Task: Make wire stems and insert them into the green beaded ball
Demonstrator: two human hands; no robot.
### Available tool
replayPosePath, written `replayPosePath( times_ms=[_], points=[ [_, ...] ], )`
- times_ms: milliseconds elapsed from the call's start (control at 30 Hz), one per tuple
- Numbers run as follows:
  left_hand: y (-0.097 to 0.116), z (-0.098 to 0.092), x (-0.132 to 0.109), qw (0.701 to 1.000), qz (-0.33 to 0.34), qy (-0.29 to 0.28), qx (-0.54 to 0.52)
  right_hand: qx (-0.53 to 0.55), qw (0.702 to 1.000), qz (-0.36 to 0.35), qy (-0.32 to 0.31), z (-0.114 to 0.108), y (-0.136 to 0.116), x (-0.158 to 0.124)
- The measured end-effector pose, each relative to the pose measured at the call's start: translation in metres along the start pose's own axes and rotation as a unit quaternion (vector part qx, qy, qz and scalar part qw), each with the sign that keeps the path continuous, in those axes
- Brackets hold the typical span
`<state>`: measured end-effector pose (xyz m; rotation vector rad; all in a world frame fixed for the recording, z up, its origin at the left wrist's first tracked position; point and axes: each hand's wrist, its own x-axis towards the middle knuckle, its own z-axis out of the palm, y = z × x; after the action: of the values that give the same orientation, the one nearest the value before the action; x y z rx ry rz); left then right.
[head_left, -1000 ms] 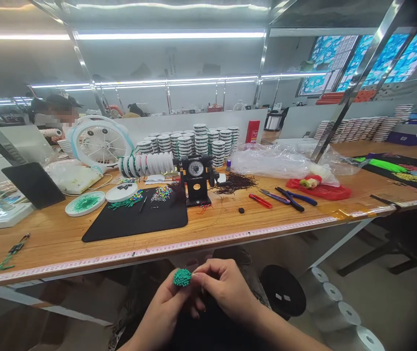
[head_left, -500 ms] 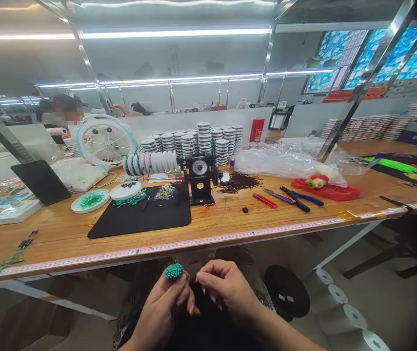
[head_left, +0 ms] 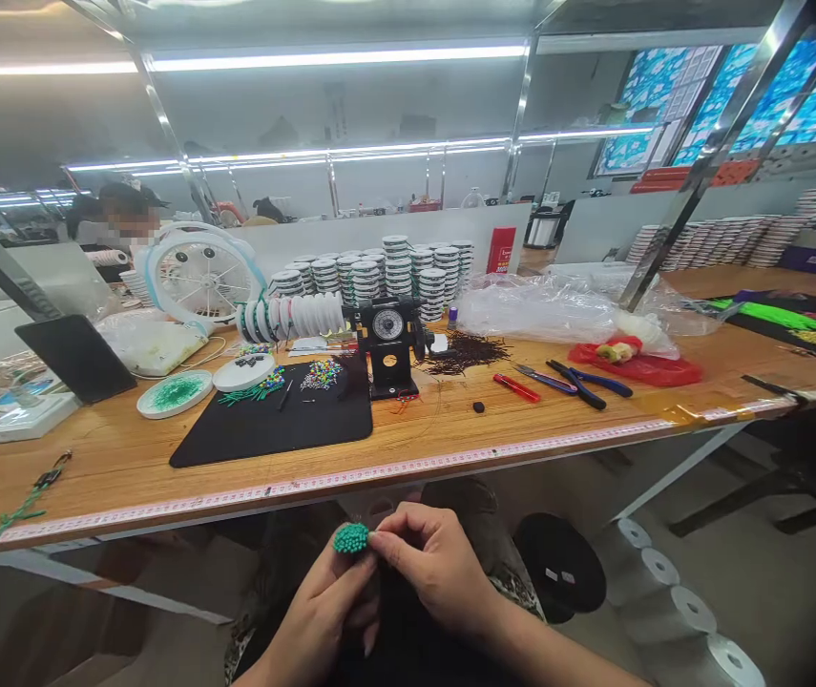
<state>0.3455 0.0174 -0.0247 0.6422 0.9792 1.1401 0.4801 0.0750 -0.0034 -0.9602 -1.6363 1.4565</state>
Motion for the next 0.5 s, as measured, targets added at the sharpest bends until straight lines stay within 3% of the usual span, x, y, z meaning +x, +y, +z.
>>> replayPosePath(
  times_ms=[133,267,500],
  points=[
    [-0.0019,-0.0046,0.0014,0.999,-0.003,-0.031,0.007,-0.003,1.000,0.003,0.011,-0.0004,0.0033,-0.0001],
    [-0.0034,-0.0062,0.0028,1.000,-0.005,-0.019,0.014,0.009,1.000,0.011,-0.004,0.0001,0.0049,0.0002],
    [-0.0027,-0.0052,0.0026,0.999,0.036,0.004,0.022,0.016,0.999,0.020,0.023,0.0021,0.0105,0.0004]
  ],
)
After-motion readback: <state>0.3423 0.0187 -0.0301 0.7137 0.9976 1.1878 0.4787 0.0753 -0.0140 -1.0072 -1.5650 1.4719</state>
